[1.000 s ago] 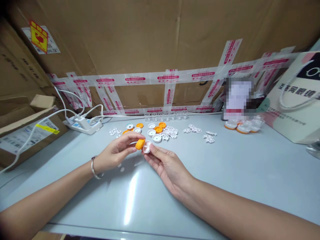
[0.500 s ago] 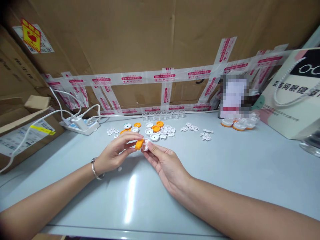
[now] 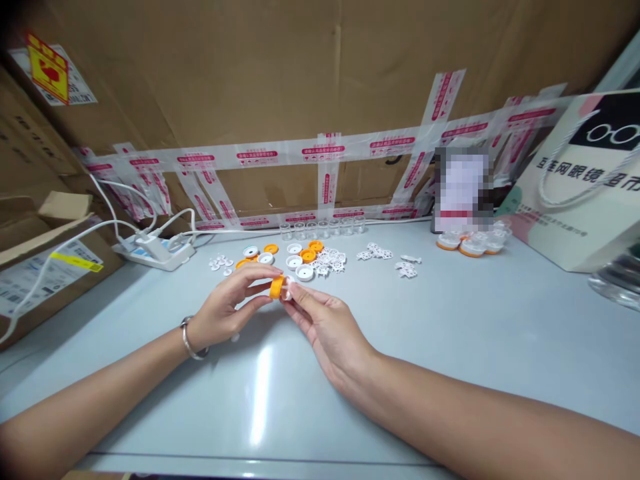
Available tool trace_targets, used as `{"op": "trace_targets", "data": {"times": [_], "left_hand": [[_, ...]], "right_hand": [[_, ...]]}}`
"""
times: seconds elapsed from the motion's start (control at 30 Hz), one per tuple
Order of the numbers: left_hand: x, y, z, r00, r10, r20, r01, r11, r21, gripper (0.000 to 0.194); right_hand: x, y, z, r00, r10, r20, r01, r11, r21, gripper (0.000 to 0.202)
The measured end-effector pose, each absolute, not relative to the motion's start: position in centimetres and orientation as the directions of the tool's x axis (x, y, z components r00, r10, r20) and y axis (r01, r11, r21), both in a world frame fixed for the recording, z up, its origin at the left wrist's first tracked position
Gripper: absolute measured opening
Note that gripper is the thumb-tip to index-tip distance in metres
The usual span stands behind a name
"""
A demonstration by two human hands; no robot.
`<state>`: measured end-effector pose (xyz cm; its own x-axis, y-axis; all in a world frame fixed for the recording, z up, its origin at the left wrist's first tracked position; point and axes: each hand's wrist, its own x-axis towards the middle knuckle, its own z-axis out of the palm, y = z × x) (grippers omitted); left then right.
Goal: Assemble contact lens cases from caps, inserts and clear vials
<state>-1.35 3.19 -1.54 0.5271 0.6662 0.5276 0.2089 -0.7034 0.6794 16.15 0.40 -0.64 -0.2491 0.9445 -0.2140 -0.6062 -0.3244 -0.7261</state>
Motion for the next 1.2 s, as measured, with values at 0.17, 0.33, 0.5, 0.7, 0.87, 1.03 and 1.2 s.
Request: {"op": "trace_targets", "data": {"times": [0.17, 0.33, 0.5, 0.7, 0.87, 1.03, 1.2], "left_hand": [[-1.3, 3.1, -1.5, 0.529, 0.651, 0.544, 0.252, -0.733, 0.632, 0.036], [-1.3, 3.2, -1.4, 0.551, 0.612, 0.567, 0.297, -0.779, 0.552, 0.037], [-1.2, 3.1, -1.1, 0.565, 0.561, 0.605, 0.335, -0.826, 0.453, 0.035], [-1.2, 2.9, -0.9, 0.584, 0.533, 0.612, 0.338, -0.845, 0.414, 0.037], [-1.3, 2.8, -0.7, 0.614, 0.517, 0.597, 0.323, -0.854, 0.408, 0.040], [-1.4, 2.9, -0.6, 0.639, 0.503, 0.582, 0.322, -0.862, 0.392, 0.040], [-1.6, 3.0, -0.7, 0.655, 0.500, 0.566, 0.318, -0.862, 0.394, 0.038]], "right_hand": [[16.2, 0.3, -0.7, -0.254, 0.945, -0.204, -0.609, -0.321, -0.726, 0.012], [16.2, 0.2, -0.7, -0.258, 0.941, -0.217, -0.598, -0.332, -0.729, 0.011], [16.2, 0.2, -0.9, -0.271, 0.938, -0.218, -0.595, -0.341, -0.728, 0.012], [16.2, 0.2, -1.2, -0.307, 0.928, -0.210, -0.591, -0.359, -0.723, 0.012], [16.2, 0.3, -1.4, -0.321, 0.923, -0.211, -0.591, -0.370, -0.716, 0.013], [16.1, 0.5, -1.6, -0.341, 0.916, -0.211, -0.591, -0.383, -0.709, 0.013], [16.1, 0.6, -1.7, -0.368, 0.903, -0.223, -0.573, -0.409, -0.710, 0.012]]}}
